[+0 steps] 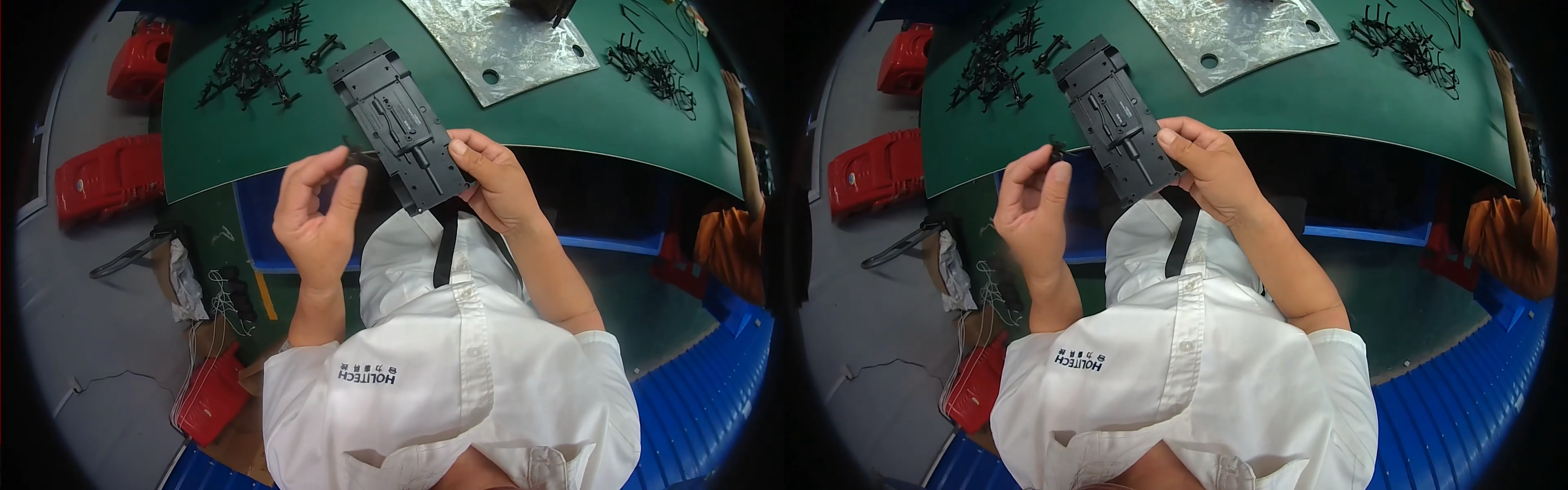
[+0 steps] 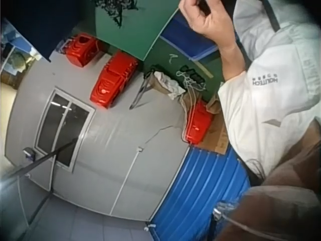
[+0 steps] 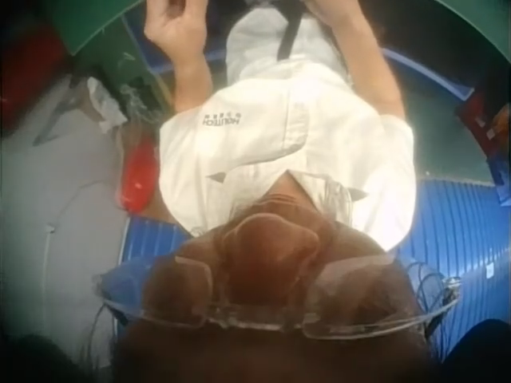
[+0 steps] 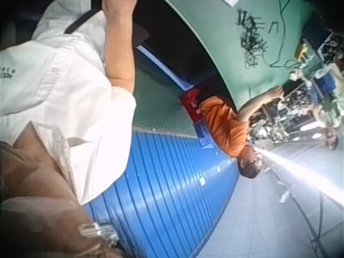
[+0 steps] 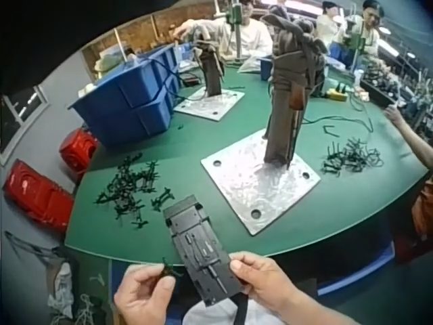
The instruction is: Assembling plastic components onto a toy car chassis using hands and a press machine.
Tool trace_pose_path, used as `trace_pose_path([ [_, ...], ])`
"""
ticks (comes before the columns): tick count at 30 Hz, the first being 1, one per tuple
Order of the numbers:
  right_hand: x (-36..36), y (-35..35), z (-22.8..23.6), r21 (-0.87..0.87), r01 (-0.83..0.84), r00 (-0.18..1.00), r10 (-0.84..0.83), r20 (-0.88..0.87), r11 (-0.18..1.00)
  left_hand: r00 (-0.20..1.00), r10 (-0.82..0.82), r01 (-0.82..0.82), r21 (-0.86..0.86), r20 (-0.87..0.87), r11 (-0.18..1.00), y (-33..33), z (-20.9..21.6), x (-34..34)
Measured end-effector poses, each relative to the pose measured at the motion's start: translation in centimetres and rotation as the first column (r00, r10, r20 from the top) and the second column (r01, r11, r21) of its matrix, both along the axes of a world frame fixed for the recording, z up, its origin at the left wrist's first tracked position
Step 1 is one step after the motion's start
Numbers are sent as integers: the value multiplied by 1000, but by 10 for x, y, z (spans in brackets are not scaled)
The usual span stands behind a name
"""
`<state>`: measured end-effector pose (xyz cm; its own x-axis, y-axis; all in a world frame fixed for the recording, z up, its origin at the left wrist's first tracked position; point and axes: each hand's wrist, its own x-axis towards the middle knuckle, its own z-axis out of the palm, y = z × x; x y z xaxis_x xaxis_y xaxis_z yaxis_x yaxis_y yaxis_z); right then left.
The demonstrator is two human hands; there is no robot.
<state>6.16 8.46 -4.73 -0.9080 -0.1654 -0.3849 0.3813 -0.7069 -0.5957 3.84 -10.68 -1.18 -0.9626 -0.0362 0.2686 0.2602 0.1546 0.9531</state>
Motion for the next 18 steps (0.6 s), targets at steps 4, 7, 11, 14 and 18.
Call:
trace_pose_path([
  [4, 2, 2, 0, -27, -1, 1000, 1, 9, 1000, 963, -169, 96, -316, -212, 944, 12, 4, 2],
  [7, 2, 2, 1, -89, 2, 1000, -2, 5, 996, 936, -253, 139, -402, -246, 905, 23, 4, 2],
  [11, 2, 5, 0, -92, 0, 1000, -1, -8, 996, 935, -295, 172, -474, -197, 863, 30, 1, 2],
  [14, 1, 7, -3, -125, 2, 1000, -2, 0, 992, 940, -285, 148, -526, -189, 837, 33, -2, 2],
  [18, 2, 10, 0, -192, -27, 998, 14, -68, 981, 951, -261, 141, -519, -166, 843, 38, -3, 5],
])
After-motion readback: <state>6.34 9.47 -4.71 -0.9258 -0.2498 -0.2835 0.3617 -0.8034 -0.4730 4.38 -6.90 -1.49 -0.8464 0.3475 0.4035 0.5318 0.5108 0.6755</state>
